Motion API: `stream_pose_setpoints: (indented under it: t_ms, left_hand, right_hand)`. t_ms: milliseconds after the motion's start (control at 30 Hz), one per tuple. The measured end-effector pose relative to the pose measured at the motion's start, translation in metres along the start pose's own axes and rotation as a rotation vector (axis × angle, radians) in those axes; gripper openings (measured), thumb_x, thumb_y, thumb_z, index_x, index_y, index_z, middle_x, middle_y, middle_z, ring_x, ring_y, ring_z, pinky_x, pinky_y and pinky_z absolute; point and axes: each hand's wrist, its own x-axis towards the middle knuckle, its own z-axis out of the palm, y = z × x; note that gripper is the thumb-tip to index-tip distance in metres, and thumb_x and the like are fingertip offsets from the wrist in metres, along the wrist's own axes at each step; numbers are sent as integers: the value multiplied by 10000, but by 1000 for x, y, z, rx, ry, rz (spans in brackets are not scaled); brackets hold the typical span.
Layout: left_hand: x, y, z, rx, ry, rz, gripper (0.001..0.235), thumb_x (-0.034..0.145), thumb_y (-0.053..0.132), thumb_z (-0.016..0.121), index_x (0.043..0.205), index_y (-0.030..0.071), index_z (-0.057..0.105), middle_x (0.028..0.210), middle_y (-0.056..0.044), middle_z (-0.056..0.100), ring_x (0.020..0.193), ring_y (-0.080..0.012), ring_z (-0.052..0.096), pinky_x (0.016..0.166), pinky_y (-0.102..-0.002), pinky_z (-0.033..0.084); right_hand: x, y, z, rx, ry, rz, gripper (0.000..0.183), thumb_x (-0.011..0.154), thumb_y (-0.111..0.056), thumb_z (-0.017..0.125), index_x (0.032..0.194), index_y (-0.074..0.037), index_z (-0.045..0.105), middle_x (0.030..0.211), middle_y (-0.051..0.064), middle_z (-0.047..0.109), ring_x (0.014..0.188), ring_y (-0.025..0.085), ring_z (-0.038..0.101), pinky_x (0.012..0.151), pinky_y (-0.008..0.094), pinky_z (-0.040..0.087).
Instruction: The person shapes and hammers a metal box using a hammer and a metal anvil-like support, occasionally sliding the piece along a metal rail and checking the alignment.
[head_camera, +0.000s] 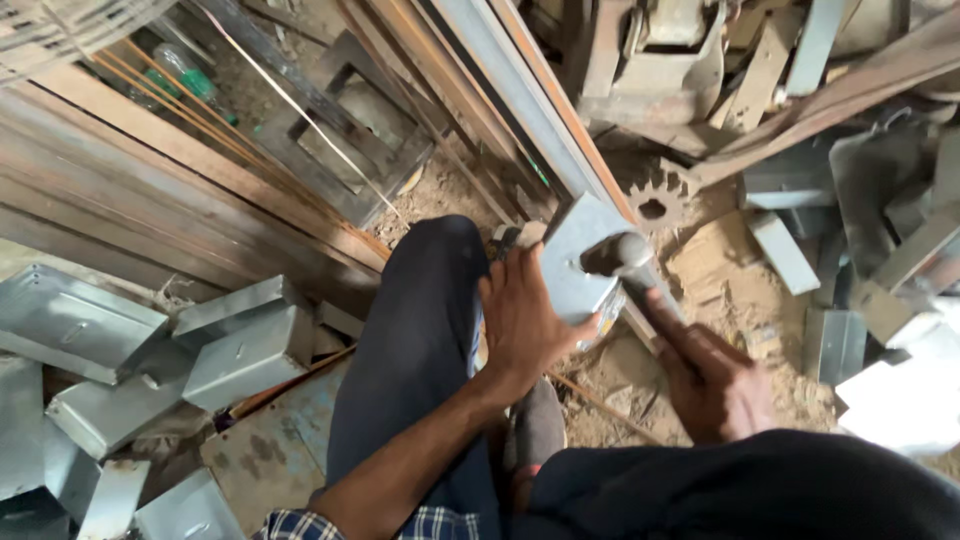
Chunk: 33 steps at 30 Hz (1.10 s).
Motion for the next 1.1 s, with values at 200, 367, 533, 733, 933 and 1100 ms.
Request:
stream_pose_setpoints:
  t_ms: [200, 367, 533, 733, 933, 1100]
  left_hand:
    - [-4, 0, 2, -17, -6, -27, 987, 598, 469, 931, 1343, 5, 477, 1218, -166, 553, 1109, -360, 524, 888, -522, 388]
    - [-2, -3, -2, -52, 10, 0, 1009, 579, 453, 943, 1338, -9, 465, 1218, -178, 546, 1098, -366, 518, 891, -527, 390]
    - [-1, 1, 8, -42, 56, -7, 972, 599, 454, 937, 1338, 16, 482, 1217, -159, 553, 1109, -368, 517, 899, -527, 393]
    - [-5, -4, 1, -36, 18, -23, 991, 575, 469, 931, 1329, 8, 483, 1198, -159, 558, 1084, -356, 527, 898, -514, 405]
    - [-3, -6, 4, -23, 36, -20, 990, 585, 491, 933, 1324, 1, 492, 1181, -164, 555, 1092, -356, 532, 892, -510, 400]
    - [-6, -6, 3, -27, 28, -29, 1016, 588, 496, 920, 1347, -19, 481, 1194, -163, 557, 1082, -344, 529, 901, -507, 400]
  right_hand:
    - [-14, 15, 6, -9, 174, 36, 517, 999, -84, 664, 1501, -176, 583, 943, 140, 727, 738, 203, 696, 616, 329, 549]
    - [-14, 8, 26, 127, 51, -81, 541, 943, -45, 705, 1467, -144, 612, 1089, 213, 758, 791, 190, 755, 676, 324, 619]
    - [-15, 8, 6, 202, 173, 114, 510, 956, -44, 678, 1452, -139, 608, 1156, 221, 753, 786, 181, 755, 606, 313, 600]
    - [-21, 13, 34, 169, 129, 47, 527, 951, -28, 686, 1468, -106, 625, 1083, 224, 759, 893, 246, 722, 710, 351, 580]
    - [-19, 13, 9, 112, 94, 65, 464, 952, -72, 708, 1408, -121, 641, 1090, 192, 768, 820, 199, 765, 651, 298, 618]
    - [-18, 6, 25, 242, 169, 58, 466, 979, -35, 674, 1438, -94, 624, 1099, 184, 758, 919, 191, 756, 766, 303, 619]
